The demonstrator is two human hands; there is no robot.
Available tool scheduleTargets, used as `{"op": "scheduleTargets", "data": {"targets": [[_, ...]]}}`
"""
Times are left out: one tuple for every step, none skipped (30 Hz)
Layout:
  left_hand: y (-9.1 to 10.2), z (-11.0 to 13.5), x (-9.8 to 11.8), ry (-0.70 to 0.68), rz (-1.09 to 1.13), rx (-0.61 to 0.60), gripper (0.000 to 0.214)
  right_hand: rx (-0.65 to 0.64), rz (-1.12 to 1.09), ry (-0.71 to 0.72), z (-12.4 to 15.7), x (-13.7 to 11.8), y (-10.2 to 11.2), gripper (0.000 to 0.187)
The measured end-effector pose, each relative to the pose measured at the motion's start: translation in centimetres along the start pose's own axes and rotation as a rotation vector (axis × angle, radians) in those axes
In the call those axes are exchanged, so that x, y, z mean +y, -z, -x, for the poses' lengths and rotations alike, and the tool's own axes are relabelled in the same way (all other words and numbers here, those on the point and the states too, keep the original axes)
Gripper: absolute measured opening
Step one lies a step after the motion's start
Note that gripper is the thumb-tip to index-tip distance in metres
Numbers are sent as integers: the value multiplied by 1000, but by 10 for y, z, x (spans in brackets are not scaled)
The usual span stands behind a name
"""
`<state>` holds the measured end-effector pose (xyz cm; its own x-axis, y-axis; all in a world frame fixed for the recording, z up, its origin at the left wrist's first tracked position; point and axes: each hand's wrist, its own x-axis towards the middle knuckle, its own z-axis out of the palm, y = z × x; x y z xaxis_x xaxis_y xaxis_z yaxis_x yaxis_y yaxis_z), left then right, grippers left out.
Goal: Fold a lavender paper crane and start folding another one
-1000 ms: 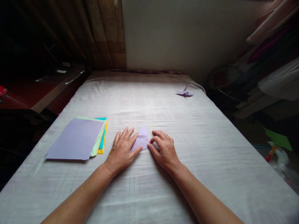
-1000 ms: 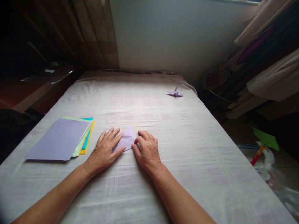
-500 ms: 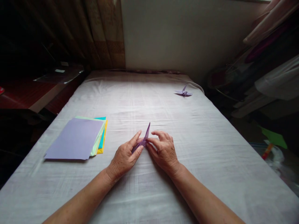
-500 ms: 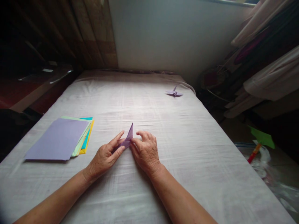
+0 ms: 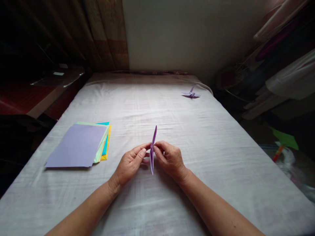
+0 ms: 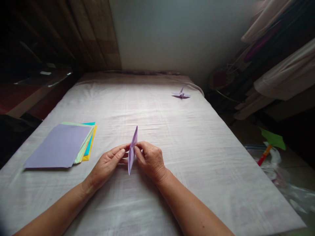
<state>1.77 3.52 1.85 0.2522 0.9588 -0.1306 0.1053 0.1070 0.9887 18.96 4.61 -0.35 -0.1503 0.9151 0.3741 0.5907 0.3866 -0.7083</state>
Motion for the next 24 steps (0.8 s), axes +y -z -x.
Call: {"op": "scheduleTargets", "data": {"targets": [[0, 0, 0, 18, 24, 5, 56, -3, -23, -13, 0, -1, 1, 16], [1, -1, -1, 31, 34, 12, 57, -7, -44, -26, -1, -2, 1, 16], [1, -1, -2, 39, 34, 21, 58, -14, -64, -37, -1, -3, 1, 16], [1, -2, -3, 47, 29, 24, 58, -22, -84, -45, -1, -4, 2, 18], [2, -2, -5, 50, 23, 25, 57, -31, -103, -51, -1, -4, 2, 19], [2, -2, -6, 50, 14, 23, 56, -41, -120, -54, -1, -5, 3, 21], [2, -2, -7, 46, 6, 19, 56, -53, -134, -56, -1, -5, 4, 22], [3, -2, -9, 39, 2, 14, 55, -64, -145, -56, -1, -5, 5, 23], [3, -2, -9, 33, 1, 7, 55, -72, -154, -55, -1, -5, 5, 24], [3, -2, -10, 30, 3, 1, 55, -81, -162, -55, -1, -5, 6, 24], [4, -2, -11, 29, 4, -4, 55, -89, -169, -54, -1, -5, 7, 24], [4, -2, -11, 30, 4, -7, 54, -97, -176, -56, -2, -6, 8, 23], [4, -2, -11, 30, 4, -8, 53, -102, -179, -61, -2, -6, 8, 23], [3, -2, -11, 28, 4, -9, 53, -105, -178, -68, -2, -6, 8, 23], [3, -2, -11, 25, 4, -8, 52, -105, -174, -77, -2, -6, 9, 22], [3, -2, -11, 20, 3, -8, 51, -104, -168, -84, -2, -6, 9, 22], [3, -2, -11, 16, 1, -9, 50, -101, -162, -88, -2, -6, 9, 22], [3, -1, -11, 15, -4, -12, 50, -100, -158, -89, -2, -6, 9, 22], [2, -1, -11, 16, -12, -13, 49, -100, -158, -88, -2, -6, 9, 23], [2, -1, -11, 19, -24, -11, 49, -102, -162, -86, -2, -6, 8, 23], [3, -1, -10, 19, -38, -5, 48, -105, -168, -83, -2, -6, 8, 23], [3, -1, -10, 16, -52, 4, 48, -106, -174, -82, -2, -5, 8, 23], [3, -1, -9, 10, -66, 14, 47, -111, -180, -82, -2, -5, 8, 23], [3, -1, -9, 3, -77, 23, 47, -115, -184, -84, -2, -5, 8, 23]]}}
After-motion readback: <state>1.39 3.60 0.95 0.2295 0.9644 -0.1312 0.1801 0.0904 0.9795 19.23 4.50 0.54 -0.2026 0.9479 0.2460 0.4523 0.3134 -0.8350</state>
